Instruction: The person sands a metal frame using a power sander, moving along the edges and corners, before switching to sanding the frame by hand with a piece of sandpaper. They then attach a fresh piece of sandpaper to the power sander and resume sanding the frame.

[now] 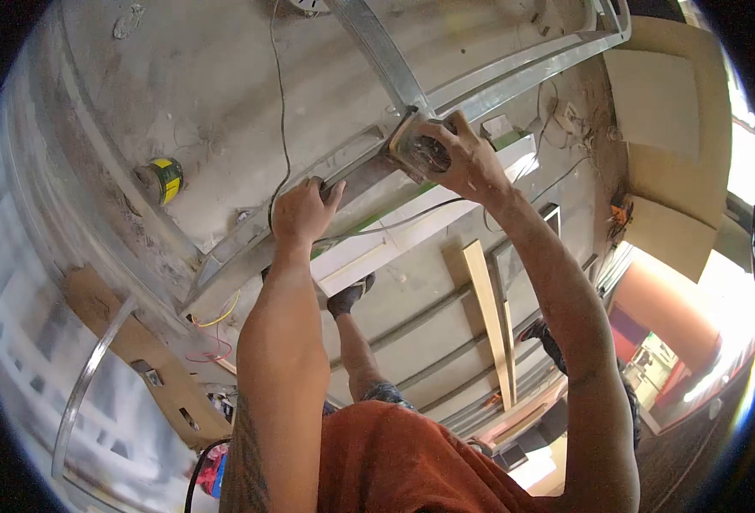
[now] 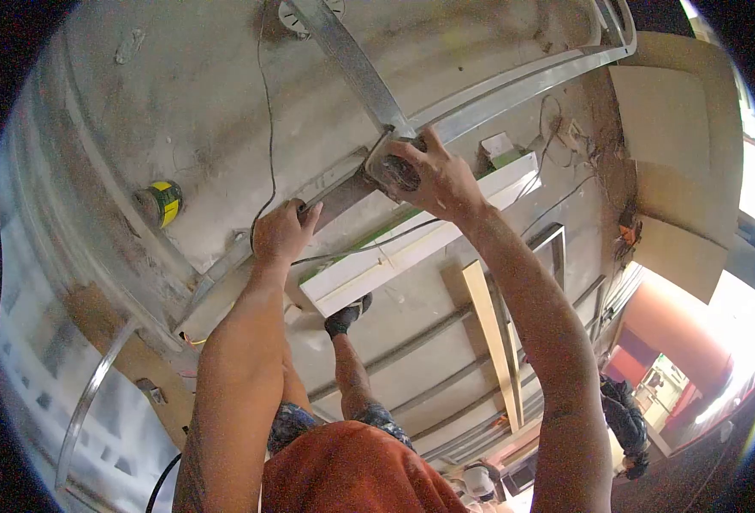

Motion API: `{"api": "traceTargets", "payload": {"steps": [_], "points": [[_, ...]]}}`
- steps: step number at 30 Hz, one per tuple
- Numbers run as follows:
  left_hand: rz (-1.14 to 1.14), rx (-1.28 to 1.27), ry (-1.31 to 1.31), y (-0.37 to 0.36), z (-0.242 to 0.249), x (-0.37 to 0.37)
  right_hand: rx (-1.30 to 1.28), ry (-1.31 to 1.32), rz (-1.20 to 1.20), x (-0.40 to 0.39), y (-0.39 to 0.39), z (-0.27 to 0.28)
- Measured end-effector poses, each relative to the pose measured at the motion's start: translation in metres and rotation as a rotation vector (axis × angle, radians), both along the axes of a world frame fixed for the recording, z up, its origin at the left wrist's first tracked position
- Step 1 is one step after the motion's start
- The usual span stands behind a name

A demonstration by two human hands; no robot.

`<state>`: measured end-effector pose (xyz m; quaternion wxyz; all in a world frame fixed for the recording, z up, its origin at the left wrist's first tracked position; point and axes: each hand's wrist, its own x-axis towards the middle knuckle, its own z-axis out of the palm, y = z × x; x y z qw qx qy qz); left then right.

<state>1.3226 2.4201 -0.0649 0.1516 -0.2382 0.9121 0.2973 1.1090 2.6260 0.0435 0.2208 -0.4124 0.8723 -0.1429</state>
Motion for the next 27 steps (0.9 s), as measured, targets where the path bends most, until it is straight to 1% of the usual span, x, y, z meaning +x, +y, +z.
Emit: {"api": "traceTargets", "payload": {"steps": [5, 10, 12, 14, 18, 20, 21, 27], "points": [[0.011, -0.007, 0.032, 0.0, -0.001, 0.002, 0.007, 0.023, -0.014, -0.008, 0.007, 0.002], [0.043, 0.025, -0.015, 0.002, 0.006, -0.002, 0.032, 0.018, -0.047, -0.008, -0.011, 0.005], [0.028, 0.007, 0.023, 0.002, 0.003, -0.001, 0.04, 0.01, -0.052, -0.007, -0.012, 0.006], [0.016, -0.014, 0.055, 0.001, -0.002, 0.002, 0.118, -0.007, -0.035, -0.007, -0.009, 0.006], [0.009, 0.03, 0.003, -0.001, 0.003, -0.001, 0.054, 0.016, 0.007, -0.011, -0.003, 0.009], [0.005, 0.036, -0.008, -0.002, 0.004, 0.0, 0.118, 0.007, -0.071, -0.017, -0.007, 0.01], [-0.002, 0.025, 0.002, -0.002, 0.003, 0.001, 0.079, 0.018, -0.075, -0.02, -0.011, 0.009], [-0.027, -0.025, 0.033, 0.0, -0.003, 0.003, 0.102, 0.089, -0.142, -0.031, -0.011, 0.009]]}}
